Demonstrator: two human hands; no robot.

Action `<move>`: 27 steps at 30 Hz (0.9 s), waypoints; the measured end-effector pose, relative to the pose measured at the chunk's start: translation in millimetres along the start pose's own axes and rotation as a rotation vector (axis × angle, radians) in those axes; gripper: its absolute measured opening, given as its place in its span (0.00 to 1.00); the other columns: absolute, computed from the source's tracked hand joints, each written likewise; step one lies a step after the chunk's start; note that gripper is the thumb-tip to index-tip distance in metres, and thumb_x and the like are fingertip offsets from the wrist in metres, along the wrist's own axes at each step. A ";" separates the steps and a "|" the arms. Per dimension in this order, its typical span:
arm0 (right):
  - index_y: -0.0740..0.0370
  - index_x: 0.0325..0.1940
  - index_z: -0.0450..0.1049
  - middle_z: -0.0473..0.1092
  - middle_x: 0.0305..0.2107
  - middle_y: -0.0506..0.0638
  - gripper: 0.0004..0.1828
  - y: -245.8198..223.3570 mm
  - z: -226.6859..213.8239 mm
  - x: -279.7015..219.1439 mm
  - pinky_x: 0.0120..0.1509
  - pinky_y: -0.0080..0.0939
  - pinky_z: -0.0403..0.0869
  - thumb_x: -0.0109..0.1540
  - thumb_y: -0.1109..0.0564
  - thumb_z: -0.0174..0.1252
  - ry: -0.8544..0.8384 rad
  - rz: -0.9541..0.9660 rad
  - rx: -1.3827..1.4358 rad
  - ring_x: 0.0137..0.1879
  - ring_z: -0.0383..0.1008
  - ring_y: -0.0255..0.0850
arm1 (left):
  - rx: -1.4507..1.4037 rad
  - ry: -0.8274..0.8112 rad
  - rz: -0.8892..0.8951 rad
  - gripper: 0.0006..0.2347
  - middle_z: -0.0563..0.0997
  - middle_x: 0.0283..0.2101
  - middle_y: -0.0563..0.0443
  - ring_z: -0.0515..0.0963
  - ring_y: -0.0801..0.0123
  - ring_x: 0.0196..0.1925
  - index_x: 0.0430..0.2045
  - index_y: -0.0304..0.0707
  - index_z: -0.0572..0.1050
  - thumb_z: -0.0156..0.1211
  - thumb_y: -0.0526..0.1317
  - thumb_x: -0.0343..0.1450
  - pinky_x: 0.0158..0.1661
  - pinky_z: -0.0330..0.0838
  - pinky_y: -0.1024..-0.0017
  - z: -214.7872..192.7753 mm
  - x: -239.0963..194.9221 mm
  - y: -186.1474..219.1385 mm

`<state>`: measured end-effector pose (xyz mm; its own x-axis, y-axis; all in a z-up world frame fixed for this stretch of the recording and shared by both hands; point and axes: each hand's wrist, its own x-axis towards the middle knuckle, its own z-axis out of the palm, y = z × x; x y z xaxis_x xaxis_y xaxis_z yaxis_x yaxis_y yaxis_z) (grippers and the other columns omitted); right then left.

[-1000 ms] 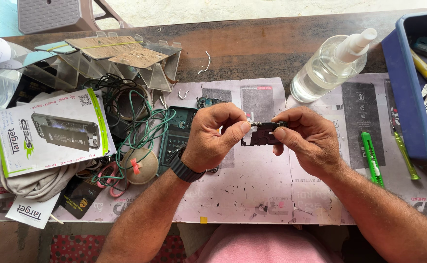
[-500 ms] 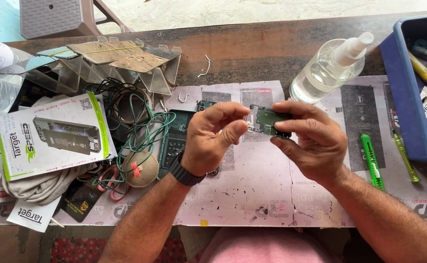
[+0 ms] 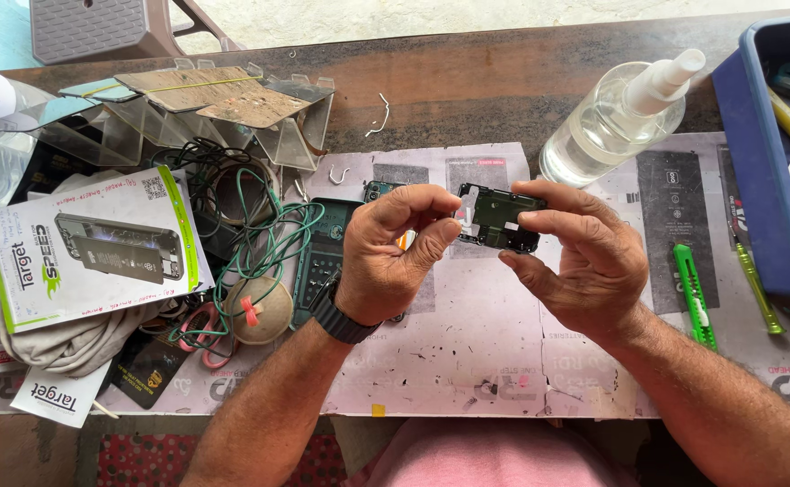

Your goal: The person applies adhesive to a small black electronic component, then repeatedly inspects and manipulates it by hand. They later use a yellow plastic tool to press or adjust parts of the component. The work occurs on a cluttered table with various tools and disassembled phone parts visible.

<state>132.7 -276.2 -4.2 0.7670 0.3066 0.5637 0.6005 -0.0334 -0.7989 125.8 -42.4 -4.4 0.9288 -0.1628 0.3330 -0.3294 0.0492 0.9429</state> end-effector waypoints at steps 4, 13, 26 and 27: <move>0.60 0.56 0.72 0.71 0.59 0.59 0.23 -0.1 -2.6 -0.7 0.66 0.40 0.80 0.59 0.61 0.73 0.013 -0.049 -0.104 0.64 0.74 0.43 | 0.106 0.003 0.040 0.10 0.83 0.39 0.53 0.82 0.77 0.40 0.47 0.36 0.78 0.67 0.38 0.75 0.45 0.80 0.76 -0.1 0.3 1.0; 0.61 0.55 0.73 0.73 0.57 0.60 0.24 -2.5 -3.6 0.7 0.66 0.40 0.78 0.58 0.59 0.73 0.013 -0.027 -0.094 0.62 0.76 0.43 | 0.117 -0.005 0.070 0.10 0.83 0.40 0.52 0.82 0.76 0.41 0.48 0.37 0.77 0.67 0.39 0.75 0.46 0.80 0.76 -0.2 -0.2 1.2; 0.59 0.56 0.72 0.73 0.57 0.59 0.25 -3.0 -5.5 2.5 0.65 0.42 0.80 0.58 0.57 0.74 0.001 -0.066 -0.126 0.63 0.77 0.45 | 0.115 -0.059 0.114 0.14 0.82 0.37 0.53 0.81 0.78 0.37 0.52 0.35 0.75 0.68 0.37 0.74 0.40 0.79 0.78 -2.1 0.6 8.3; 0.59 0.56 0.72 0.73 0.57 0.59 0.25 -3.4 -5.7 2.2 0.64 0.41 0.80 0.59 0.57 0.74 -0.002 -0.063 -0.132 0.63 0.77 0.45 | 0.106 -0.062 0.106 0.14 0.82 0.37 0.53 0.81 0.77 0.38 0.52 0.35 0.75 0.68 0.36 0.74 0.41 0.79 0.77 -2.4 0.4 8.6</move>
<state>133.7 -280.9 1.0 0.7266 0.3138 0.6112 0.6719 -0.1390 -0.7274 123.8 -39.6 3.9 0.8767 -0.2231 0.4262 -0.4440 -0.0344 0.8954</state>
